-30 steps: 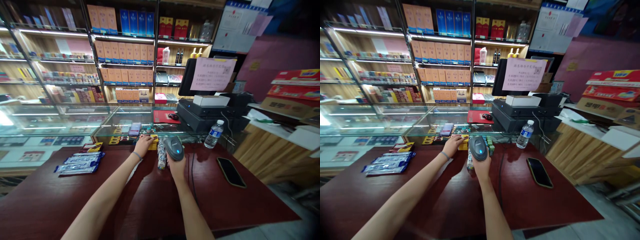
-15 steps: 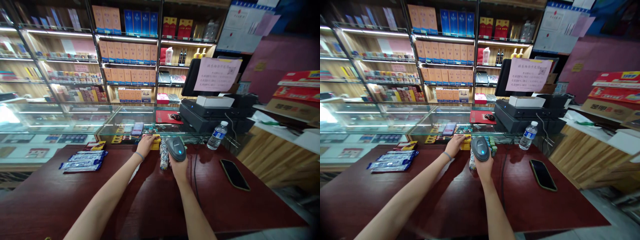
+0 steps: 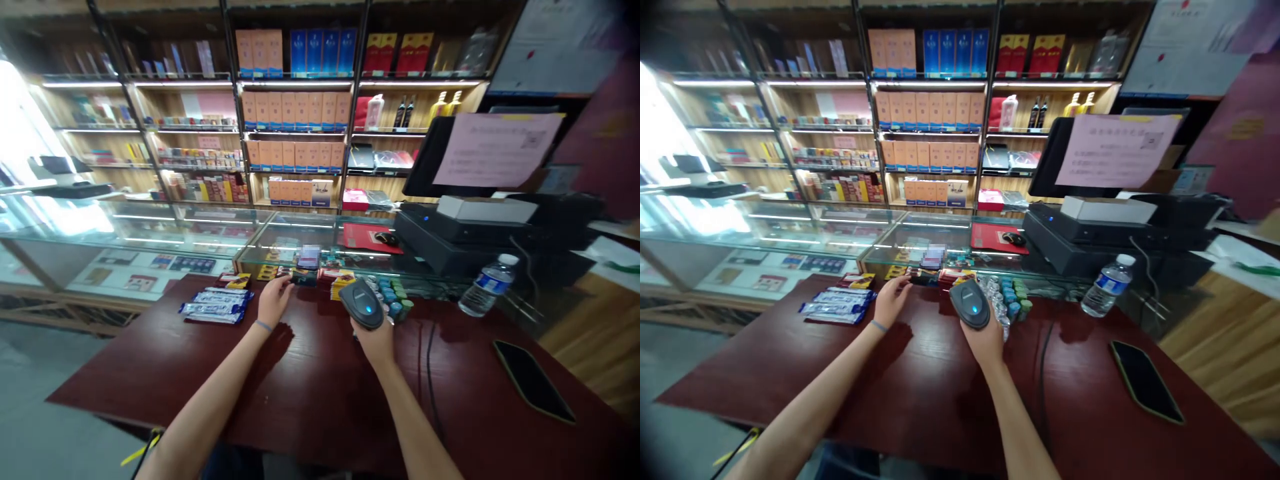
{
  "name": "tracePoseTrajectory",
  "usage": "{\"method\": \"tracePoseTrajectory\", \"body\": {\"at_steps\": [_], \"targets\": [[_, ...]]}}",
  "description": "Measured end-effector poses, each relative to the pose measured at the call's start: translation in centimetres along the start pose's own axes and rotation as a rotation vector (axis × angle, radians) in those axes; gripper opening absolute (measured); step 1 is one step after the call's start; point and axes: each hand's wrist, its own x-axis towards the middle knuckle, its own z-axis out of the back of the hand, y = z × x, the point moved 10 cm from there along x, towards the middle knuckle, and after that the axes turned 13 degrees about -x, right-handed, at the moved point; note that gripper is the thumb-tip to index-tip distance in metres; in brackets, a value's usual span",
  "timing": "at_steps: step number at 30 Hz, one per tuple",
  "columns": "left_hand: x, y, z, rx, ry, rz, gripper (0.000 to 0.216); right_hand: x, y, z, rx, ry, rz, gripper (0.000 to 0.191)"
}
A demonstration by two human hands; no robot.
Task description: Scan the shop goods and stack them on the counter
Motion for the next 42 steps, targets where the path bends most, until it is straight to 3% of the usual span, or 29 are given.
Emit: {"method": "tracePoseTrajectory", "body": {"at_steps": [4,8,15,18,22,26,30,33,42], "targets": [[-2.8,3.6,5.8,0.032,-0.093,0.121,0.02,-1.2,1.9,-2.5,0.001,0.115,0.04,0.057],[-4.9,6.0,10.6,0.082,-0.161,0.197,0.02,-2.3,2.4,-4.7,-0.049,0.177,0.037,0.045],[-5.8,8.6,14.5,0.062,-0.286,0.29,0.02,-3.9,3.6,-6.6,-0.116,0.248,0.075,0.045],[-3.5,9.3,14.4,0.116,-0.189,0.238,0.021,-4.1,3.6,-6.7,-0.122,0.247,0.083,0.046],[-0.4,11.9,13.0,0.253,0.098,0.181,0.031,-4.1,2.8,-6.9,-0.125,0.244,0.065,0.046],[0.8,15.3,11.0,0.367,0.332,0.192,0.044,-4.0,3.0,-6.9,-0.129,0.245,0.102,0.038],[1.1,16.8,9.3,0.447,0.488,0.207,0.046,-4.0,4.0,-6.6,-0.124,0.209,0.192,0.026],[1.1,17.3,8.7,0.436,0.541,0.254,0.042,-4.0,4.3,-6.6,-0.126,0.212,0.215,0.023],[1.2,16.2,9.5,0.515,0.506,0.347,0.019,-4.1,4.3,-6.4,-0.105,0.247,0.097,0.035]]}}
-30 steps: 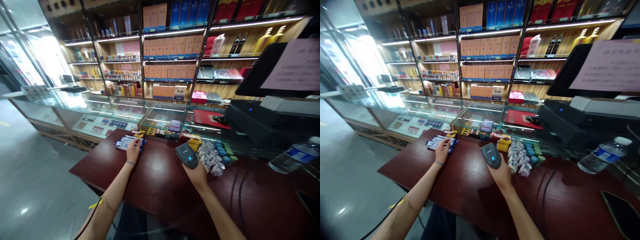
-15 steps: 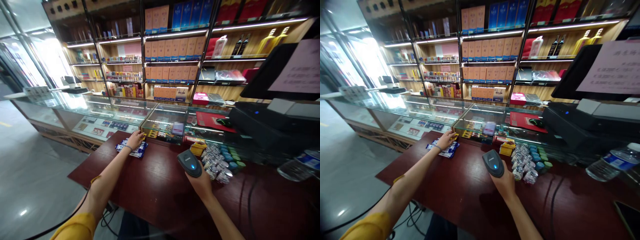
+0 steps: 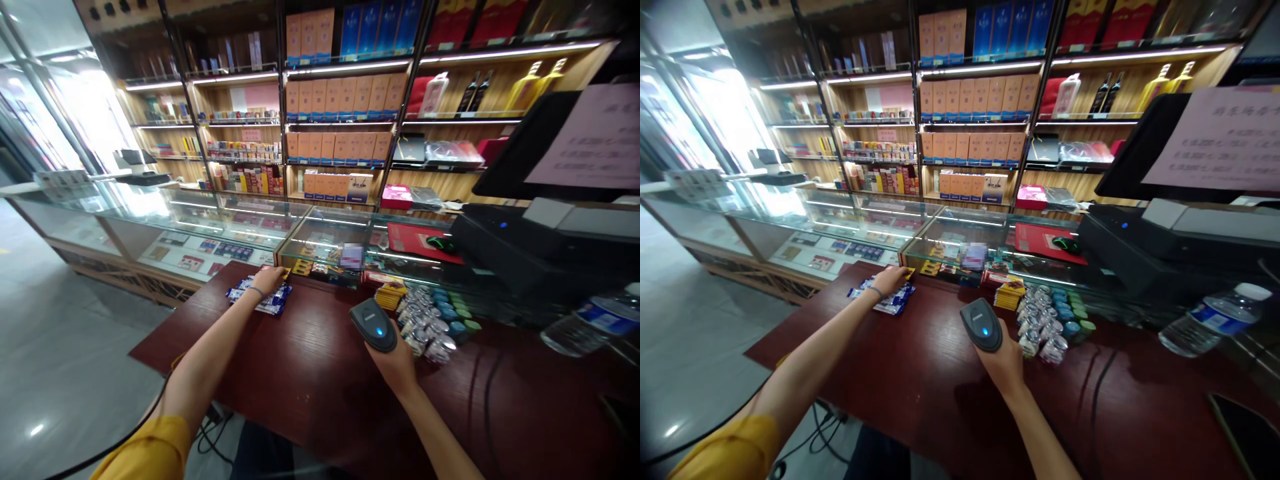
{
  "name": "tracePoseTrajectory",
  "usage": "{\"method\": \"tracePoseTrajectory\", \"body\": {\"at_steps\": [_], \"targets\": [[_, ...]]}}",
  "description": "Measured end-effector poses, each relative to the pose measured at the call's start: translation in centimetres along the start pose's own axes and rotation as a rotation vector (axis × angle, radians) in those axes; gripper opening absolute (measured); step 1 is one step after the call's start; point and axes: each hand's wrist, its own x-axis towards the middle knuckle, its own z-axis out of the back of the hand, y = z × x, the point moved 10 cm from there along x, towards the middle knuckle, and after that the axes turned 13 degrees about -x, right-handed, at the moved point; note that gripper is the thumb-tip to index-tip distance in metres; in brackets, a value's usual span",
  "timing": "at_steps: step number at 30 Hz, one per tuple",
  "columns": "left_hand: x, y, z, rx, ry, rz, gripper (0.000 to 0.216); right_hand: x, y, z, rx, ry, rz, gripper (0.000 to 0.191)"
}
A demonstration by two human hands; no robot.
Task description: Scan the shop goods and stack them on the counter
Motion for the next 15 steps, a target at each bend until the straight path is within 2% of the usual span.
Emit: {"method": "tracePoseTrajectory", "body": {"at_steps": [3,7,9,11,15], "targets": [[-0.7,-1.1,1.8,-0.043,-0.094,-0.027,0.02,0.1,-0.4,0.2,0.026,-0.017,0.002,0.036],[-2.7,-3.8,5.3,-0.356,-0.44,-0.132,0.022,0.3,-1.4,0.4,0.036,-0.037,0.003,0.041],[-3.8,-4.9,5.6,-0.593,-0.584,-0.132,0.023,0.4,-1.9,0.4,0.036,-0.039,-0.003,0.044],[-4.3,-5.8,4.1,-0.879,-0.647,-0.065,0.026,0.4,-2.2,0.5,0.037,-0.047,-0.008,0.044],[-4.8,-7.5,-2.7,-1.544,-0.671,0.151,0.027,0.3,-2.3,0.9,0.045,-0.071,-0.024,0.043]]}}
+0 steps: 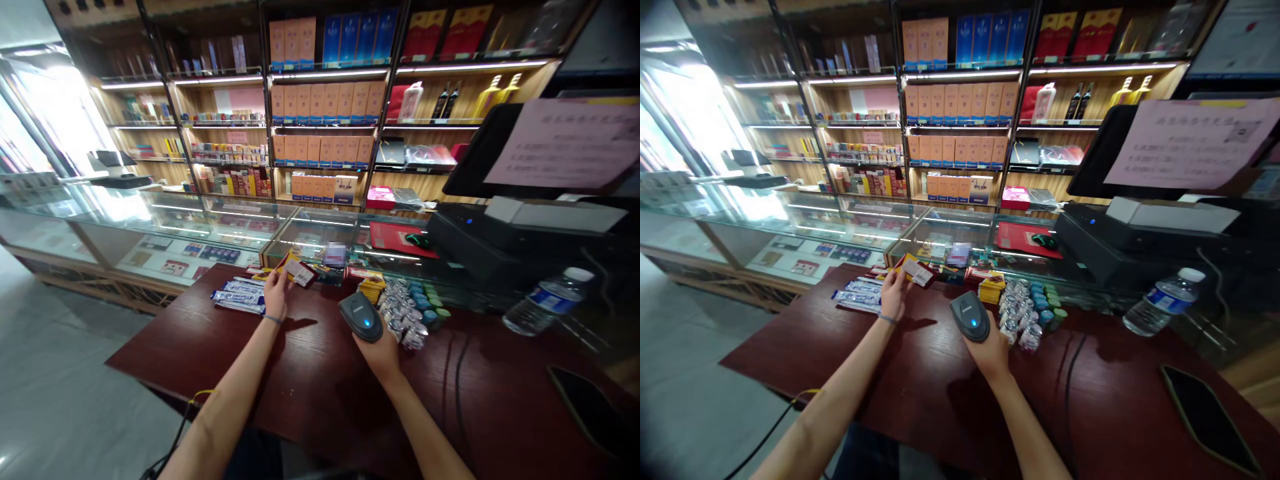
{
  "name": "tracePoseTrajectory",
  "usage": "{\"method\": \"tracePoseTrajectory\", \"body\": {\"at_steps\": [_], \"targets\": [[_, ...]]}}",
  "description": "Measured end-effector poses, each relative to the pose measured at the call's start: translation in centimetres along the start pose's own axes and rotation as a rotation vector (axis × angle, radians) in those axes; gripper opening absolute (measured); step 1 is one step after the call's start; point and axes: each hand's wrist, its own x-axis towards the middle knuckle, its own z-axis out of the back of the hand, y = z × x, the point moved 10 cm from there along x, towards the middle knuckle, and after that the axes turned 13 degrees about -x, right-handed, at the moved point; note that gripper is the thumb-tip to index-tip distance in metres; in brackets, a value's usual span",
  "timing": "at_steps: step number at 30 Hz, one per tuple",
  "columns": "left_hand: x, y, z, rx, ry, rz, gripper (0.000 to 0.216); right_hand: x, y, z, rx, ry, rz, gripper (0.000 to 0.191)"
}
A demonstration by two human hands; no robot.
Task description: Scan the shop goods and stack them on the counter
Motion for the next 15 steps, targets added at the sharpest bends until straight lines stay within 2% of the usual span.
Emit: {"method": "tracePoseTrajectory", "body": {"at_steps": [3,6,9,13,15], "targets": [[-2.6,4.4,-0.5,-0.258,-0.098,0.185,0.021,0.0,0.5,0.2,0.013,0.02,0.019,0.043],[-4.2,6.9,-0.4,-0.378,-0.171,0.278,0.013,0.0,1.2,0.3,-0.027,0.08,0.013,0.045],[-4.6,7.8,0.0,-0.433,-0.193,0.309,0.01,-0.2,1.7,0.1,-0.087,0.151,0.0,0.049],[-4.4,7.6,0.5,-0.372,-0.17,0.273,0.013,-0.5,2.5,-0.6,-0.13,0.224,0.049,0.058],[-4.3,7.5,0.6,-0.336,-0.155,0.251,0.013,-0.7,2.9,-1.1,-0.162,0.254,0.096,0.052]]}}
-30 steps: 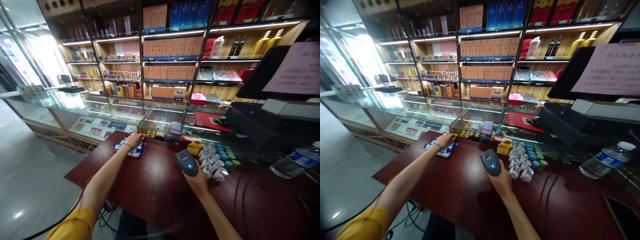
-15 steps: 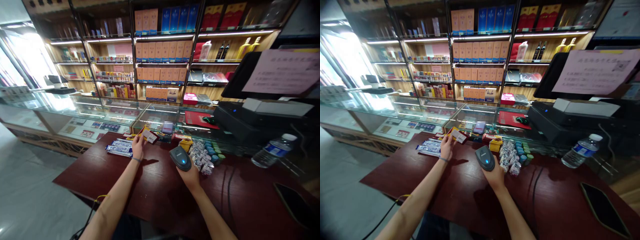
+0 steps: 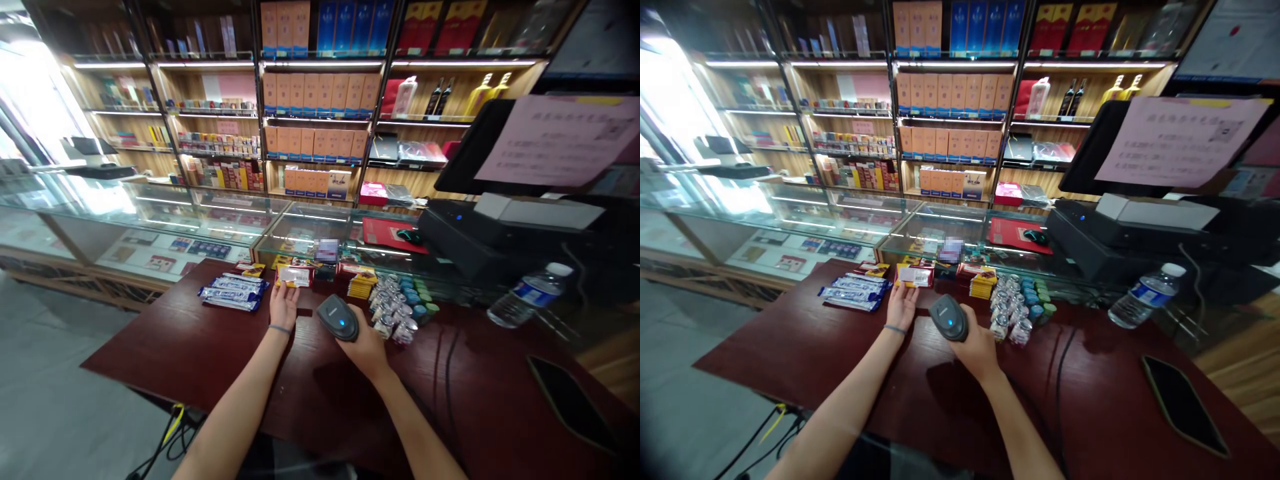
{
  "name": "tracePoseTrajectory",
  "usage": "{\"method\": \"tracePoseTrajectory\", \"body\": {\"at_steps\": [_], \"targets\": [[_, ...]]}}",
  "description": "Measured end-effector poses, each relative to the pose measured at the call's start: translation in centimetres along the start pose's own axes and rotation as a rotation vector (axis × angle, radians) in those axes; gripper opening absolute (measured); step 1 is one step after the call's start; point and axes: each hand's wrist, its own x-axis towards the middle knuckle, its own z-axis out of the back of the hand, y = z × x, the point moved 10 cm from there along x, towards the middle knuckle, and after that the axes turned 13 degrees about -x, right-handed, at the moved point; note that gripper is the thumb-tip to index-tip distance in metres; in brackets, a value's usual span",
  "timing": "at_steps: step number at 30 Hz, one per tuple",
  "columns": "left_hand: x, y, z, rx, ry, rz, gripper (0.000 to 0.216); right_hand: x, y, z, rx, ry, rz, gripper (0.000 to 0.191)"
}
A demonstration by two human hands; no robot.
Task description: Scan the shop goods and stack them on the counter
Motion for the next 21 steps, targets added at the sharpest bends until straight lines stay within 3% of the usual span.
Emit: {"method": "tracePoseTrajectory", "body": {"at_steps": [5,12,18,21], "targets": [[-0.3,0.1,-0.5,-0.021,0.021,0.039,0.005,-0.1,0.5,-0.3,-0.072,0.008,0.074,0.026],[-1.0,0.4,-0.5,-0.267,-0.125,0.111,0.008,0.0,-0.7,0.4,0.043,-0.007,-0.001,0.037],[-1.0,0.1,-1.4,-0.228,-0.061,0.12,0.01,0.2,-1.0,2.7,0.131,-0.145,-0.007,0.039],[-1.0,-0.7,-3.3,-0.16,0.03,0.108,0.016,0.4,-2.3,4.0,0.197,-0.233,-0.035,0.043]]}}
